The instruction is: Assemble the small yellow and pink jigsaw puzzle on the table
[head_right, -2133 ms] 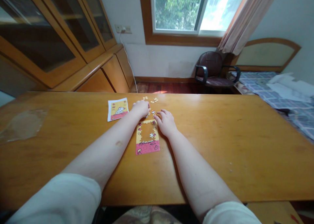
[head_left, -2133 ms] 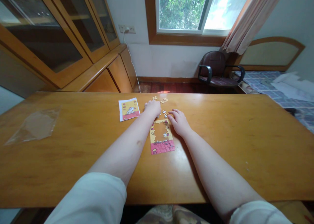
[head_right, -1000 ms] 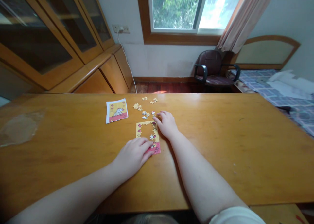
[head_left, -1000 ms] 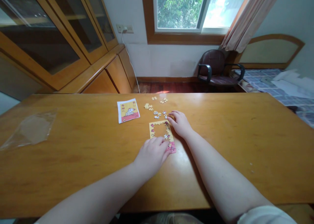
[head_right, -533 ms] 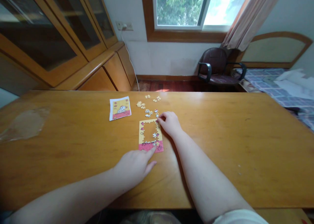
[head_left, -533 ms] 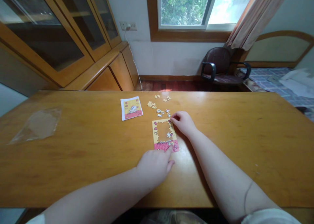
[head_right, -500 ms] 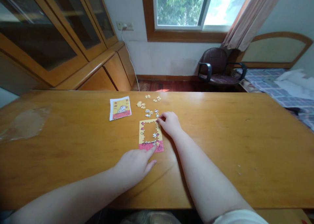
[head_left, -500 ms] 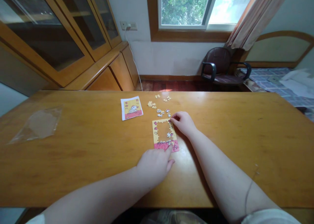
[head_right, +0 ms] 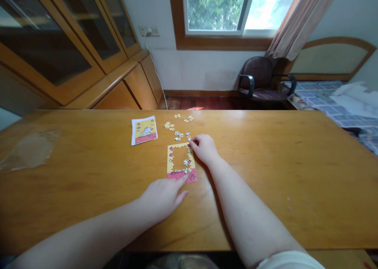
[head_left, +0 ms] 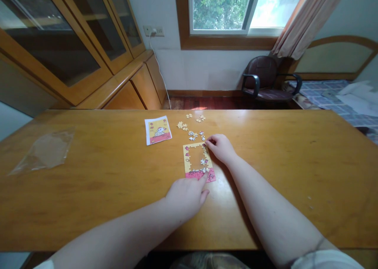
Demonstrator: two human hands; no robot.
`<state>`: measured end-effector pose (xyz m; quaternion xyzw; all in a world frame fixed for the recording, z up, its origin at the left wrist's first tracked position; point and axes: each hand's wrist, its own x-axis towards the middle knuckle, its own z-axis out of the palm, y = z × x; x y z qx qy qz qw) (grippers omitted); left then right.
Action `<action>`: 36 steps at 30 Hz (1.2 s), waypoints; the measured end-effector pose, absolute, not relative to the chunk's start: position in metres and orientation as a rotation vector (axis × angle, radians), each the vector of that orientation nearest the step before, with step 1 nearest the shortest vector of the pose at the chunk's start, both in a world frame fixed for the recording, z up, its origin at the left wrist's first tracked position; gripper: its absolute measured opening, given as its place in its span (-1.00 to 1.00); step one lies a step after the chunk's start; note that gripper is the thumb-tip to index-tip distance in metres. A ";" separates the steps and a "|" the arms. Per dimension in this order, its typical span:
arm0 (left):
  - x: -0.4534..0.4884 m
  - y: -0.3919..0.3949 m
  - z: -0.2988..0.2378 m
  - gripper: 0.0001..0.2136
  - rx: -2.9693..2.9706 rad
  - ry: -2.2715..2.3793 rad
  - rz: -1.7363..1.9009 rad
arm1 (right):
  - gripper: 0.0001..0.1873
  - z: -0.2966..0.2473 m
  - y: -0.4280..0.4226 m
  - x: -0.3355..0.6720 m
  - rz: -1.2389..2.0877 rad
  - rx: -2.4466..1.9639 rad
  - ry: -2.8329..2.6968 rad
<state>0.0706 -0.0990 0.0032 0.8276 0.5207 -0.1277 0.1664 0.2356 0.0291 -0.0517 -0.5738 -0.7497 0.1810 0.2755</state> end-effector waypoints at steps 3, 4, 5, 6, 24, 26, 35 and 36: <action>0.069 -0.098 -0.001 -0.50 2.357 1.490 -0.326 | -0.85 -0.051 0.028 0.235 0.492 -1.544 -2.014; 0.069 -0.098 -0.002 -0.50 2.357 1.493 -0.314 | -0.85 -0.051 0.028 0.235 0.487 -1.541 -2.015; 0.069 -0.098 -0.002 -0.50 2.357 1.496 -0.305 | -0.85 -0.051 0.028 0.235 0.479 -1.536 -2.019; 0.068 -0.098 -0.003 -0.50 2.356 1.498 -0.297 | -0.85 -0.050 0.027 0.235 0.469 -1.528 -2.026; 0.068 -0.092 -0.003 -0.48 2.345 1.499 -0.270 | -0.87 -0.052 0.026 0.236 0.442 -1.474 -2.087; 0.068 -0.092 -0.001 -0.48 2.339 1.502 -0.281 | -0.87 -0.052 0.026 0.236 0.445 -1.473 -2.089; 0.070 -0.091 -0.002 -0.47 2.321 1.498 -0.318 | -0.87 -0.050 0.026 0.236 0.453 -1.479 -2.104; 0.070 -0.091 -0.002 -0.47 2.321 1.501 -0.319 | -0.86 -0.051 0.026 0.236 0.454 -1.478 -2.104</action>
